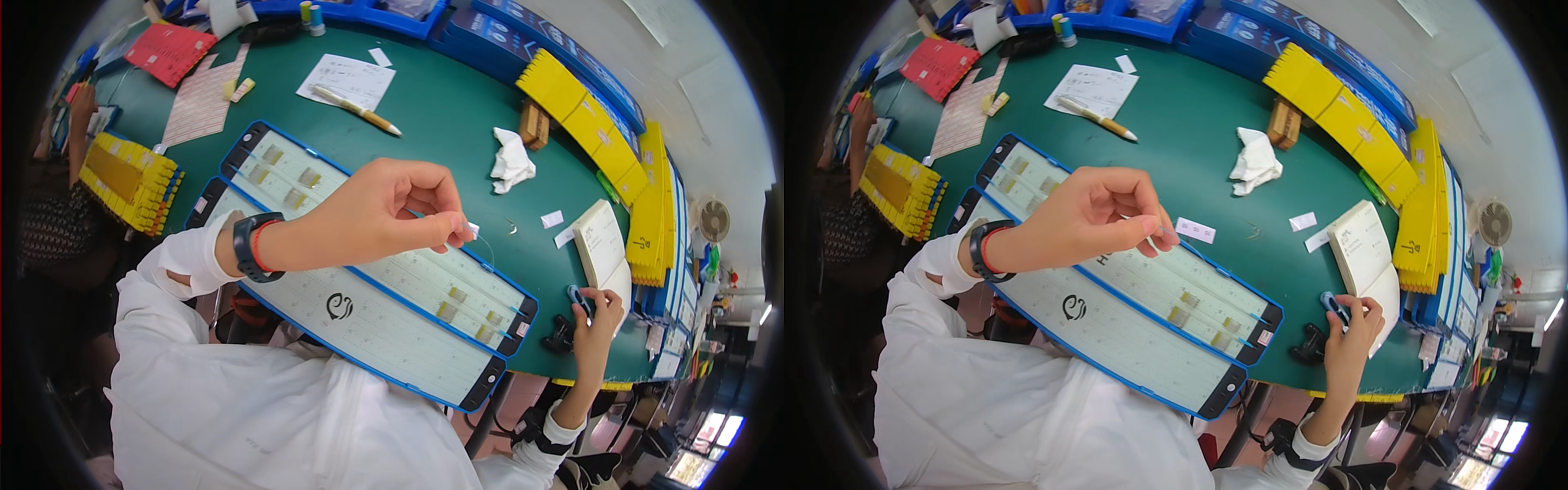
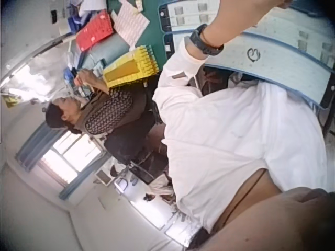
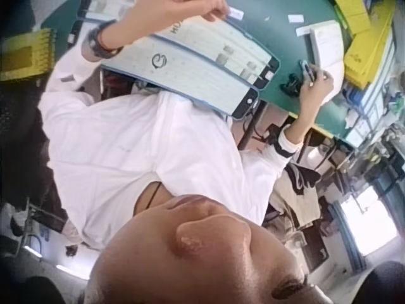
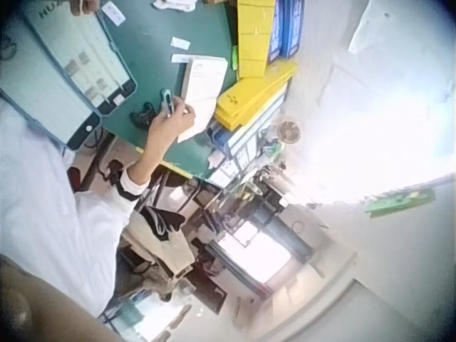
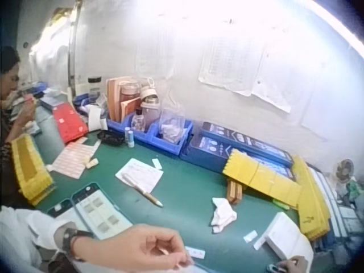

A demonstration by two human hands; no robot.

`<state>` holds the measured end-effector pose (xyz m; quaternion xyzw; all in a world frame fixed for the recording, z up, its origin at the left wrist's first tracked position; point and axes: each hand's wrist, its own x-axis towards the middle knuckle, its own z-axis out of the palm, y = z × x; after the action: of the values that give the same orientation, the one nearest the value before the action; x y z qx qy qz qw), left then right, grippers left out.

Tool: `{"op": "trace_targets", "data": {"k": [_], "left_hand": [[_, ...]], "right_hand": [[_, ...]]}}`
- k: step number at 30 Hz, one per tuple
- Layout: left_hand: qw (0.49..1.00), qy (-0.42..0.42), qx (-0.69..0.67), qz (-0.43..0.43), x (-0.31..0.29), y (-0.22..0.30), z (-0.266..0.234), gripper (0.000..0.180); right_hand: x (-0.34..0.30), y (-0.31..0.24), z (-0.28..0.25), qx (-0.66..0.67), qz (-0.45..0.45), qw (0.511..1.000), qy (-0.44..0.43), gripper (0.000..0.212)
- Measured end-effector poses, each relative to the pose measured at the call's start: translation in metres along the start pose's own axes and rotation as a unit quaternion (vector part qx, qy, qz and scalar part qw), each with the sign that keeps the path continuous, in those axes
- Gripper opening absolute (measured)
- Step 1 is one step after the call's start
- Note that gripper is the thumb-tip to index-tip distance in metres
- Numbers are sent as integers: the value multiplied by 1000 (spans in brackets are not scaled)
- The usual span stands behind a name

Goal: Trimming the leads of electronic components mounted on a tape strip using a small hand cutter.

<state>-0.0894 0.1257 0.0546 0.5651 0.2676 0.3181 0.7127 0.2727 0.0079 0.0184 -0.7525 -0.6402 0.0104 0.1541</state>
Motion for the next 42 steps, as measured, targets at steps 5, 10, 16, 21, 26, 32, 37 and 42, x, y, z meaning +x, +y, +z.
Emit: {"op": "trace_targets", "data": {"k": [5,10,16,21,26,32,37,42], "left_hand": [[999,-16,-4,35,24,-29,-5,7],[999,2,25,33,24,-31,-8,8],[999,31,17,32,15,-22,-10,8],[993,25,64,93,7,-17,-12,9],[992,17,61,108,3,-20,-9,8],[993,20,44,107,-1,-20,-7,8],[992,23,44,117,-1,-19,-2,8],[989,16,62,131,-3,-17,-3,9]], "right_hand": [[6,-7,-9,31,68,996,-53,16],[1,-85,-15,413,21,906,90,17],[12,-175,-5,535,-7,843,-59,38],[26,-195,1,476,23,872,-114,28],[27,-198,6,480,33,873,-80,16],[25,-196,6,490,18,867,-82,14],[22,-195,-1,506,46,856,-91,15],[21,-198,-8,523,99,836,-133,14]]}}
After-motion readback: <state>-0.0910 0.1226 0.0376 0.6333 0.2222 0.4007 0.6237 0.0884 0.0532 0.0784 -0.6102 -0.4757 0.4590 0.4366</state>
